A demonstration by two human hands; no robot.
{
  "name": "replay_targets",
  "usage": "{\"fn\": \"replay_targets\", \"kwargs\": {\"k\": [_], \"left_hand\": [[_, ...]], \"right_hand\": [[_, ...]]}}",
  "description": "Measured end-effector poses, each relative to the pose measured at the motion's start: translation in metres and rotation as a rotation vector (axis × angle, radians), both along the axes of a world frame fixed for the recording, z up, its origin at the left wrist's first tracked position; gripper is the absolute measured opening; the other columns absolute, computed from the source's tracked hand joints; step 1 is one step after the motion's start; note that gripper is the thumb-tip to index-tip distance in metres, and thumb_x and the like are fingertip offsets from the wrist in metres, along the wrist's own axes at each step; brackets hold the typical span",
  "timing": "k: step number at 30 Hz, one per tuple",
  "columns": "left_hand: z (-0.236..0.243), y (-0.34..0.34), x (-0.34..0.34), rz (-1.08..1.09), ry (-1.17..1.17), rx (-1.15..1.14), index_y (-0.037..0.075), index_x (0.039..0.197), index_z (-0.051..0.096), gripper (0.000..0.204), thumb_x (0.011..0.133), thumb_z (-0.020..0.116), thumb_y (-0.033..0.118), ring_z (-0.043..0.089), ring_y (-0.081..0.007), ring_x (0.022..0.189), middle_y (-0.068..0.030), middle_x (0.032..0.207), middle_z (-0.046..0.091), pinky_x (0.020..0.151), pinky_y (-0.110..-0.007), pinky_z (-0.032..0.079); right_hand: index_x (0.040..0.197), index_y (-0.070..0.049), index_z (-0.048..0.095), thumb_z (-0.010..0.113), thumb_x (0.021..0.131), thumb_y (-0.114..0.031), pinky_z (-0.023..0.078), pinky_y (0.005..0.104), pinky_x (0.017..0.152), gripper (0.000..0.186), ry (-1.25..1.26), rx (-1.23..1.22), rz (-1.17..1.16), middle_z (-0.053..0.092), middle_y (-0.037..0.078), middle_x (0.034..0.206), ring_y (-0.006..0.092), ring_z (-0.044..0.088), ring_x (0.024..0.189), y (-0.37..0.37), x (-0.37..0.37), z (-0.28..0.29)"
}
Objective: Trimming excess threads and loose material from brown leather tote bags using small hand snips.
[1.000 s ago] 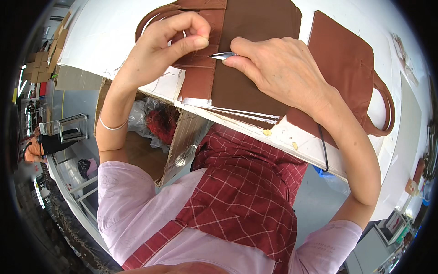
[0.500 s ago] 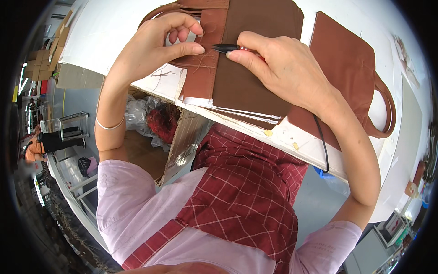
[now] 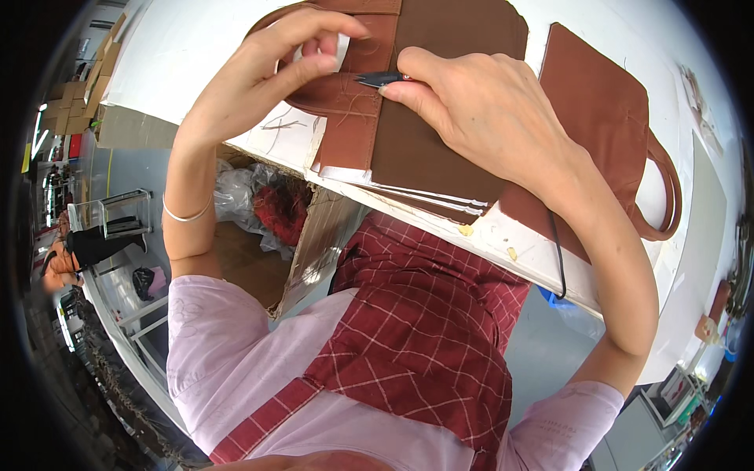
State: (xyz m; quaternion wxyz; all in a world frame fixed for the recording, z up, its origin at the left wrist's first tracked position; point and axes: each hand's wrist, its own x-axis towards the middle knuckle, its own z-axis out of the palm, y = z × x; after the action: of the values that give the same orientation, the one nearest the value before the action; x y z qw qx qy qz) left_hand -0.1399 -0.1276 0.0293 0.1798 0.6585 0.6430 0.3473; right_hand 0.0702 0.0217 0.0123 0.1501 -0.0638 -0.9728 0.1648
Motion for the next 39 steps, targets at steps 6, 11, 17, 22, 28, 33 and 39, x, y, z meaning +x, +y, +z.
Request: {"fn": "replay_targets", "kwargs": {"k": [6,11,17,22,28,33,39], "left_hand": [[0.001,0.008,-0.014,-0.17,0.152,-0.077,0.004,0.094,0.067,0.009,0.093,0.071,0.012,0.05,-0.0108,0.077,0.0012,0.085,0.055,0.067,-0.025,0.04],[0.009,0.01,-0.013,-0.149,0.32,0.062,0.004,0.087,0.063,0.017,0.096,0.07,0.016,0.056,-0.0104,0.077,0.0022,0.079,0.061,0.07,-0.027,0.044],[0.003,-0.005,-0.007,-0.029,0.136,-0.053,0.004,0.092,0.064,0.012,0.094,0.071,0.014,0.045,-0.0094,0.074,0.0032,0.085,0.054,0.065,-0.025,0.038],[-0.003,-0.006,-0.011,-0.034,0.086,-0.046,0.006,0.094,0.062,0.014,0.098,0.068,0.018,0.043,-0.0076,0.075,0.0047,0.086,0.054,0.065,-0.024,0.037],[-0.006,-0.003,-0.002,-0.037,0.047,-0.009,0.005,0.095,0.062,0.015,0.099,0.067,0.018,0.043,-0.0073,0.076,0.004,0.086,0.054,0.065,-0.025,0.036],[-0.006,-0.005,-0.002,-0.021,0.058,-0.017,0.004,0.095,0.062,0.015,0.099,0.067,0.017,0.044,-0.0074,0.076,0.0036,0.086,0.054,0.066,-0.025,0.036],[-0.007,-0.004,-0.001,-0.04,0.038,-0.004,0.004,0.096,0.062,0.014,0.099,0.067,0.017,0.044,-0.0079,0.077,0.0034,0.086,0.054,0.068,-0.025,0.037]], "right_hand": [[0.084,-0.007,0.058,0.06,0.1,-0.039,0.041,0.0449,0.049,0.036,-0.016,0.017,0.007,0.053,0.013,0.054,0.0359,0.056,0.053,-0.001,0.002,-0.001],[0.085,-0.007,0.058,0.06,0.1,-0.039,0.042,0.0448,0.049,0.035,-0.027,0.023,0.006,0.054,0.013,0.055,0.0359,0.058,0.054,-0.002,0.002,0.001],[0.088,-0.007,0.06,0.06,0.1,-0.038,0.044,0.044,0.05,0.033,-0.032,0.062,0.013,0.057,0.013,0.057,0.0359,0.06,0.056,-0.003,0.0,0.001],[0.088,-0.007,0.061,0.06,0.1,-0.038,0.045,0.0446,0.05,0.033,-0.049,0.079,0.014,0.058,0.013,0.058,0.0362,0.061,0.057,-0.004,-0.001,0.002],[0.09,-0.009,0.061,0.059,0.1,-0.04,0.046,0.0472,0.053,0.033,-0.028,0.102,0.022,0.06,0.014,0.06,0.0375,0.063,0.06,-0.007,-0.006,0.0],[0.091,-0.009,0.061,0.057,0.101,-0.04,0.046,0.0479,0.054,0.033,-0.062,0.091,0.039,0.06,0.014,0.06,0.038,0.063,0.061,-0.006,-0.006,0.005],[0.092,-0.009,0.061,0.056,0.101,-0.04,0.046,0.0479,0.054,0.033,-0.063,0.067,0.049,0.059,0.014,0.059,0.0377,0.063,0.06,-0.006,-0.006,0.002]]}}
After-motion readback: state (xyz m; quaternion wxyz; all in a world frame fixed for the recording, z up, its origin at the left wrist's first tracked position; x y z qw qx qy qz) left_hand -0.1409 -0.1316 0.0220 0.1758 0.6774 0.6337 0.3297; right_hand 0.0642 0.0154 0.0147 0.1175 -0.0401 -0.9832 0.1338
